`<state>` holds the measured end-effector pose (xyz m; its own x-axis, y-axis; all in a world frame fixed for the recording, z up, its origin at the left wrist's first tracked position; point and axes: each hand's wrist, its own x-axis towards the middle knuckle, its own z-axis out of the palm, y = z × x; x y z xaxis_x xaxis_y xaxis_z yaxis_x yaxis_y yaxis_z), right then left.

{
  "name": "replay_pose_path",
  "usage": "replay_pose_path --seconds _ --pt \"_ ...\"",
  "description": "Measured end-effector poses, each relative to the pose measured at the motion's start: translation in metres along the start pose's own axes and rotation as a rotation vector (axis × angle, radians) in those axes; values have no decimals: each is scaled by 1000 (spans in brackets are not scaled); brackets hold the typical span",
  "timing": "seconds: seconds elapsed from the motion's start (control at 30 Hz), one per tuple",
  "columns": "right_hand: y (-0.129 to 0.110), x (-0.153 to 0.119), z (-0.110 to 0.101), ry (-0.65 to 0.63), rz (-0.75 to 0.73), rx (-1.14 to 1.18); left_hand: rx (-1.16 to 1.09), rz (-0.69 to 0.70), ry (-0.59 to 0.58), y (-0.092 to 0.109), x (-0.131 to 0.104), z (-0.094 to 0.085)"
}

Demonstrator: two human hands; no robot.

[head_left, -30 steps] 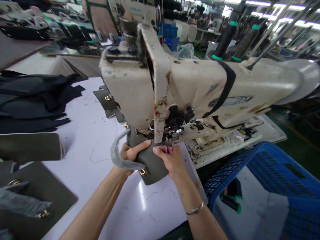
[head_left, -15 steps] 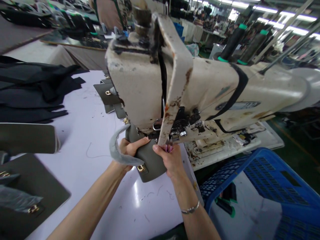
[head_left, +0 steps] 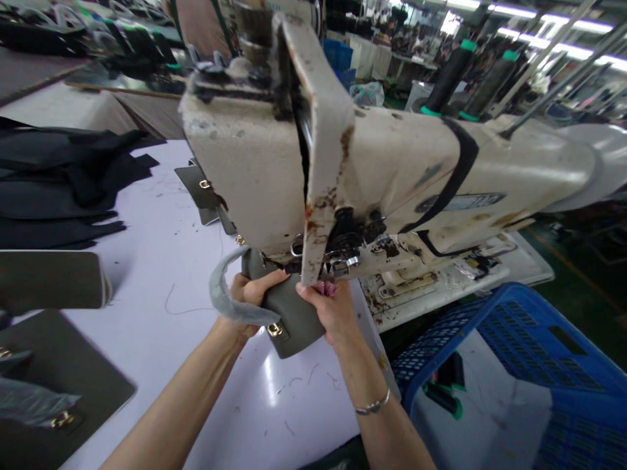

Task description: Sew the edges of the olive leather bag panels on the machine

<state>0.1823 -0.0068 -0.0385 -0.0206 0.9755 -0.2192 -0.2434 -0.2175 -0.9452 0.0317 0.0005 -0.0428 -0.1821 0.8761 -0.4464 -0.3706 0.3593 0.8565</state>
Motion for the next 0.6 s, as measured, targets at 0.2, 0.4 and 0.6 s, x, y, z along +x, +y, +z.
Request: replay_pose_path --seconds 0.2,0.4,0.6 --pt "0 0 -2 -23 2 -36 -26 -16 52 0 -2 2" --pt "2 -15 -11 -45 -129 -318 -46 -42 -58 -3 -3 -5" --pt "-15 -26 -15 -98 -136 -398 -138 -97 -59 -8 -8 -2"
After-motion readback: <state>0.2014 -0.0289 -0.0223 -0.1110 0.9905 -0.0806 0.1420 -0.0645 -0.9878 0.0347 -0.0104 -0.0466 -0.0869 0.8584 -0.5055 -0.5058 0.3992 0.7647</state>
